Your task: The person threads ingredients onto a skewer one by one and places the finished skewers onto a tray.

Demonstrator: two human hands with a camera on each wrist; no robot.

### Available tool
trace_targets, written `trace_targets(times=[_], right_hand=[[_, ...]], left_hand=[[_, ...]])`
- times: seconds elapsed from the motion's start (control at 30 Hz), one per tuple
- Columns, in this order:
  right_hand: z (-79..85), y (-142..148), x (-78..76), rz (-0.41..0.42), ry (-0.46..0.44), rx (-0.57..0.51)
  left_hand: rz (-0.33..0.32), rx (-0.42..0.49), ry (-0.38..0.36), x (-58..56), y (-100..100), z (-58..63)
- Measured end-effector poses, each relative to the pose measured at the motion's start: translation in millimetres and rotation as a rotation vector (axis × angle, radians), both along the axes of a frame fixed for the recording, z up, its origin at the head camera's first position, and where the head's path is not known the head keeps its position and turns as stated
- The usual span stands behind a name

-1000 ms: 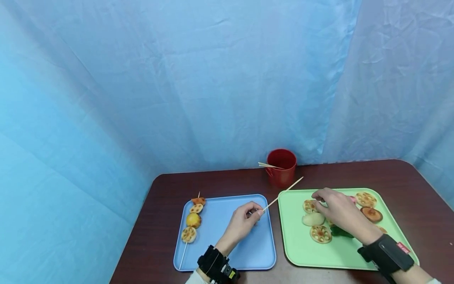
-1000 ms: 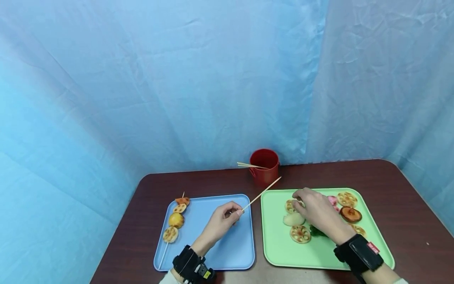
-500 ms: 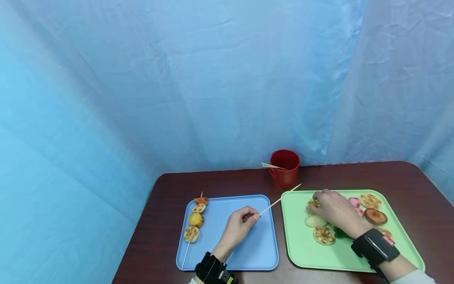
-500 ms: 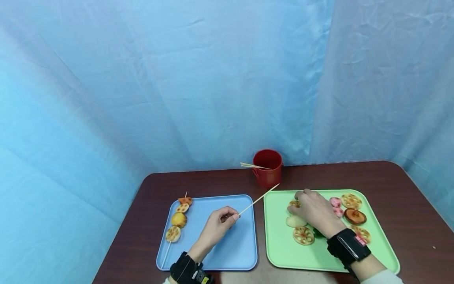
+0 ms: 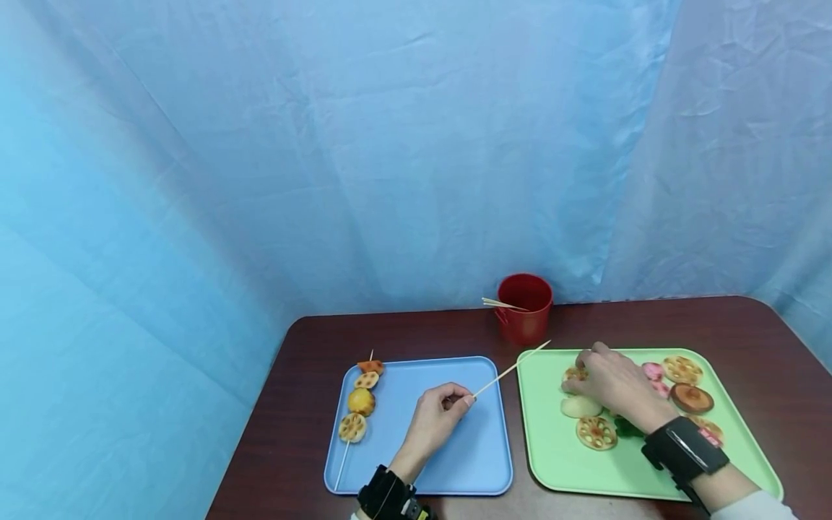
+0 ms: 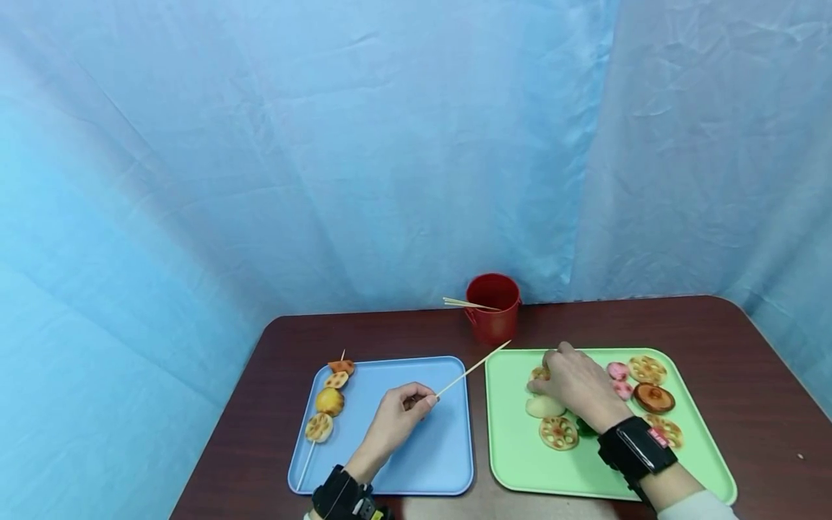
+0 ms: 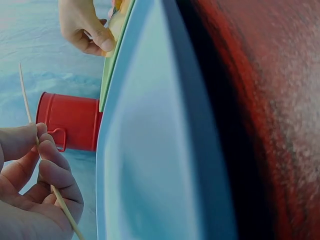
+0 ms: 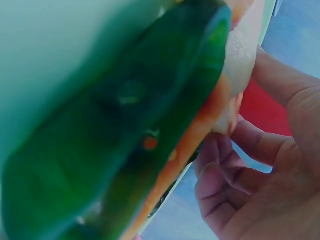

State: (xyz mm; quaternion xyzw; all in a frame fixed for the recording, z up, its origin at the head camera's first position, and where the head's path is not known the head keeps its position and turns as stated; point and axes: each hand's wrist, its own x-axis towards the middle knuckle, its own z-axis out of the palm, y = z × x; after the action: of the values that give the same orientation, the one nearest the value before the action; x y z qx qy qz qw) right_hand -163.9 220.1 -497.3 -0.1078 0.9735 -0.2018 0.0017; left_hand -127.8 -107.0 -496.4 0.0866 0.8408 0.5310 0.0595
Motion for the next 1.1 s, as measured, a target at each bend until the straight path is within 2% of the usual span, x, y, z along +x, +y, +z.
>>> trace_targets(times=[0.2,0.37,0.6,0.87,0.97,1.1], right_hand=[[-1.1,2,-3.8,0.001,-0.022,-0.049],[0.7,3,-6.1,0.000,-0.024,-0.138],[10.3,8,2.0,-0.070,0.022,-0.282],[24.7,11,12.8,-0.194,0.008,-0.524],[27.0,10,15.0,-0.231,-0.036,-0.638],[28.8,9,17.5,-0.271,-0.140,-0.790]], left_hand=[[0.009,0.007,-0.004,1.4,0,-0.3],[0.005,0.015,-0.004,1.5,0,0.9],[0.005,0.016,-0.004,1.4,1,2.8],[0.011,0.025,0.006,1.9,3,3.1],[0.009,0.022,0.025,2.5,4,3.0],[-0.013,0.013,0.061,4.0,7,2.1]])
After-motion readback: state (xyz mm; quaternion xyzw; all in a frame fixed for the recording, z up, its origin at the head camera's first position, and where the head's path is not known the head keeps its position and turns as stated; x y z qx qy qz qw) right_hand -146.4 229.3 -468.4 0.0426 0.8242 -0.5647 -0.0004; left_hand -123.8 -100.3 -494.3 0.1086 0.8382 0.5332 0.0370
